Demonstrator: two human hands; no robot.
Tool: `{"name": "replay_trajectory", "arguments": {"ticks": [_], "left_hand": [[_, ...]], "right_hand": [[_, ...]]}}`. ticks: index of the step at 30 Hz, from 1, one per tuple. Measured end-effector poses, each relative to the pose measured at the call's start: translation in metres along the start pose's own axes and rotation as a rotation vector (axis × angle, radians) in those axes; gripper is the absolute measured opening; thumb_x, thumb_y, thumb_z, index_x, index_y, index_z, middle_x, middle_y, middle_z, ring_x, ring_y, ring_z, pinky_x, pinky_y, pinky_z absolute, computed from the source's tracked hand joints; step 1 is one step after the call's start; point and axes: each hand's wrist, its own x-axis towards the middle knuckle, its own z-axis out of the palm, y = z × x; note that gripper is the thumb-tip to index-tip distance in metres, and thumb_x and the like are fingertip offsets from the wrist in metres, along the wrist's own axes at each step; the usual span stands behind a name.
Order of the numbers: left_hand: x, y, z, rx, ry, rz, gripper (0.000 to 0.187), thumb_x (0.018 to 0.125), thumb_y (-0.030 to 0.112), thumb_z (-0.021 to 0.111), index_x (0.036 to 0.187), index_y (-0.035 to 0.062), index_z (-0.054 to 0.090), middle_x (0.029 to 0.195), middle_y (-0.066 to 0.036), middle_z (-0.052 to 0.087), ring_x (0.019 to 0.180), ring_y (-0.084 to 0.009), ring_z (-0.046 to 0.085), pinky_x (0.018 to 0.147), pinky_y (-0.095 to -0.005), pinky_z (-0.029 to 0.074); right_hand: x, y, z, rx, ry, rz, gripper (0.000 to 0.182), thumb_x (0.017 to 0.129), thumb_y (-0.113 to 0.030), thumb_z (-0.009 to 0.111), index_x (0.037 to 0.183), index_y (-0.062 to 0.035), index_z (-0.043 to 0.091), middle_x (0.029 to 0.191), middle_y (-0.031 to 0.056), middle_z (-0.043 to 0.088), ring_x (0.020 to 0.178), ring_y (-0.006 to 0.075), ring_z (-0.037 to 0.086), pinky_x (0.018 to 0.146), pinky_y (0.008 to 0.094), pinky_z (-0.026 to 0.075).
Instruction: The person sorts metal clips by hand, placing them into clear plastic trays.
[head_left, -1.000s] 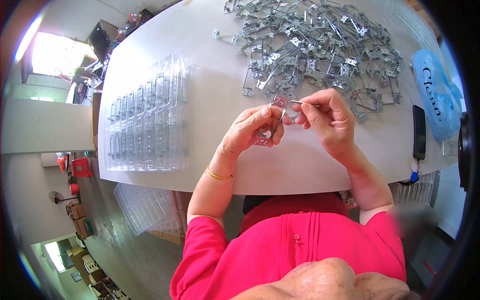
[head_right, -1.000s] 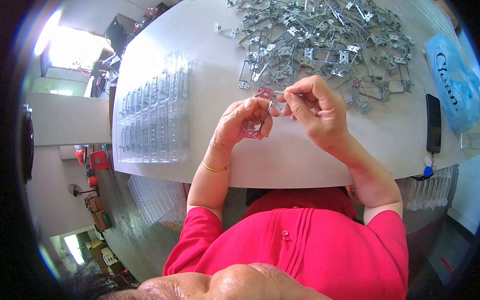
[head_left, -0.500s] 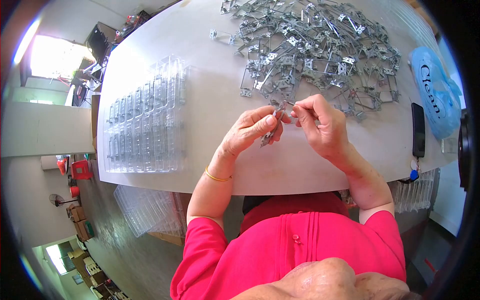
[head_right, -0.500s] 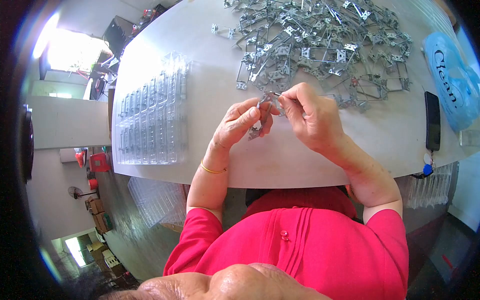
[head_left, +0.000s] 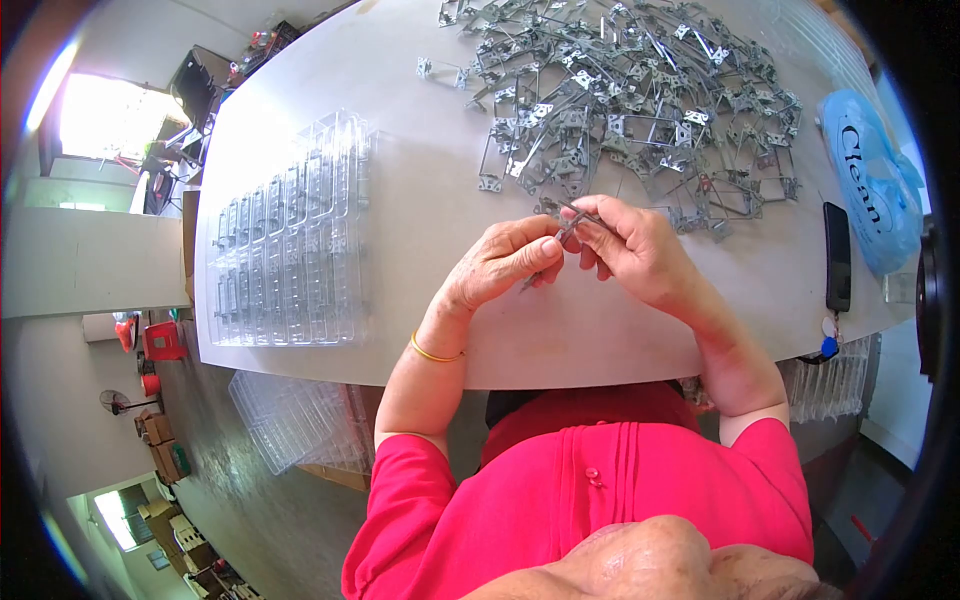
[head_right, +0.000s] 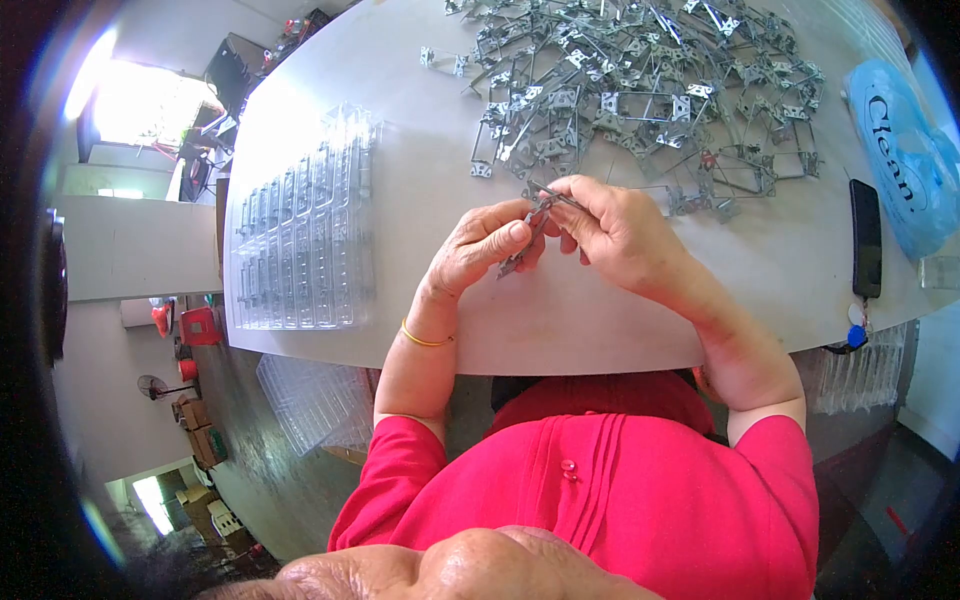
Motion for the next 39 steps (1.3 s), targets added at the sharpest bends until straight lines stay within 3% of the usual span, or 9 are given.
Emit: {"name": "replay_trajectory", "arguments": {"ticks": [2, 9, 16, 19, 24, 25, 32, 37, 39], "left_hand": [[0.000, 0.002, 0.001, 0.004, 0.046, -0.033, 0.063, 0.097, 0.058, 0.060, 0.114, -0.0021, 0.070, 0.079, -0.003, 0.062, 0.070, -0.0112, 0.054, 0.062, -0.0266, 0.039], [-0.003, 0.002, -0.005, -0.040, -0.030, 0.002, 0.064, 0.096, 0.057, 0.058, 0.110, -0.0043, 0.070, 0.072, -0.003, 0.059, 0.065, -0.0106, 0.052, 0.059, -0.0265, 0.036], [-0.002, 0.004, -0.006, -0.055, -0.230, -0.015, 0.062, 0.095, 0.056, 0.061, 0.107, -0.0044, 0.071, 0.070, -0.003, 0.058, 0.063, -0.0106, 0.051, 0.058, -0.0272, 0.037], [-0.002, -0.003, -0.001, -0.116, -0.268, -0.020, 0.063, 0.095, 0.056, 0.061, 0.109, -0.0044, 0.071, 0.069, -0.004, 0.057, 0.062, -0.0107, 0.050, 0.056, -0.0276, 0.037], [-0.001, -0.002, -0.004, -0.332, -0.115, -0.022, 0.058, 0.103, 0.053, 0.053, 0.112, -0.0025, 0.067, 0.072, -0.003, 0.059, 0.061, -0.0098, 0.050, 0.056, -0.0256, 0.038], [0.001, -0.005, -0.004, -0.359, -0.082, -0.018, 0.058, 0.105, 0.051, 0.050, 0.113, -0.0038, 0.065, 0.072, -0.005, 0.060, 0.059, -0.0100, 0.048, 0.054, -0.0256, 0.037], [0.003, -0.011, 0.000, -0.363, -0.022, 0.028, 0.061, 0.103, 0.053, 0.053, 0.117, -0.0051, 0.065, 0.074, -0.010, 0.063, 0.060, -0.0130, 0.054, 0.054, -0.0266, 0.039], [0.001, -0.010, 0.000, -0.255, -0.021, 0.098, 0.059, 0.102, 0.051, 0.057, 0.120, -0.0045, 0.064, 0.081, -0.006, 0.062, 0.070, -0.0129, 0.056, 0.062, -0.0276, 0.041], [0.003, -0.007, 0.002, -0.195, -0.029, 0.086, 0.058, 0.102, 0.051, 0.058, 0.119, -0.0036, 0.065, 0.081, -0.005, 0.061, 0.072, -0.0123, 0.056, 0.063, -0.0270, 0.041]], "right_hand": [[0.002, -0.002, -0.003, 0.364, -0.135, 0.172, 0.023, 0.106, -0.018, 0.055, 0.122, -0.0028, 0.064, 0.072, 0.0022, 0.067, 0.061, 0.0096, 0.063, 0.053, 0.0259, 0.048], [0.005, -0.003, -0.019, 0.654, -0.218, 0.299, 0.030, 0.106, -0.030, 0.058, 0.110, -0.0036, 0.072, 0.056, -0.0064, 0.046, 0.047, 0.0024, 0.038, 0.045, 0.0213, 0.028], [0.009, 0.019, -0.015, 0.837, -0.275, 0.329, 0.025, 0.104, -0.028, 0.062, 0.100, -0.0038, 0.068, 0.062, -0.0061, 0.049, 0.047, 0.0022, 0.033, 0.043, 0.0223, 0.023], [0.008, 0.018, -0.016, 0.886, -0.269, 0.400, 0.023, 0.104, -0.027, 0.062, 0.099, -0.0041, 0.065, 0.067, -0.0038, 0.055, 0.048, 0.0029, 0.040, 0.044, 0.0215, 0.029], [0.008, 0.005, -0.015, 0.809, 0.163, 0.208, 0.016, 0.104, -0.021, 0.063, 0.105, -0.0057, 0.060, 0.082, 0.0062, 0.071, 0.064, 0.0110, 0.067, 0.052, 0.0245, 0.052], [0.007, 0.007, -0.017, 0.833, 0.122, 0.151, 0.013, 0.103, -0.018, 0.063, 0.106, -0.0056, 0.059, 0.088, 0.0094, 0.074, 0.070, 0.0132, 0.071, 0.056, 0.0265, 0.055], [-0.001, 0.009, 0.009, 0.666, 0.164, -0.146, 0.007, 0.102, -0.009, 0.064, 0.102, -0.0039, 0.059, 0.088, 0.0103, 0.074, 0.072, 0.0150, 0.072, 0.059, 0.0268, 0.057], [0.000, 0.011, 0.010, -0.093, 0.291, -0.465, 0.011, 0.099, -0.007, 0.068, 0.093, -0.0044, 0.059, 0.078, 0.0059, 0.072, 0.069, 0.0109, 0.070, 0.056, 0.0267, 0.052], [-0.004, 0.016, 0.012, -0.082, 0.247, -0.349, 0.012, 0.100, -0.009, 0.067, 0.092, -0.0050, 0.059, 0.075, 0.0041, 0.070, 0.065, 0.0094, 0.067, 0.054, 0.0264, 0.050]]}}
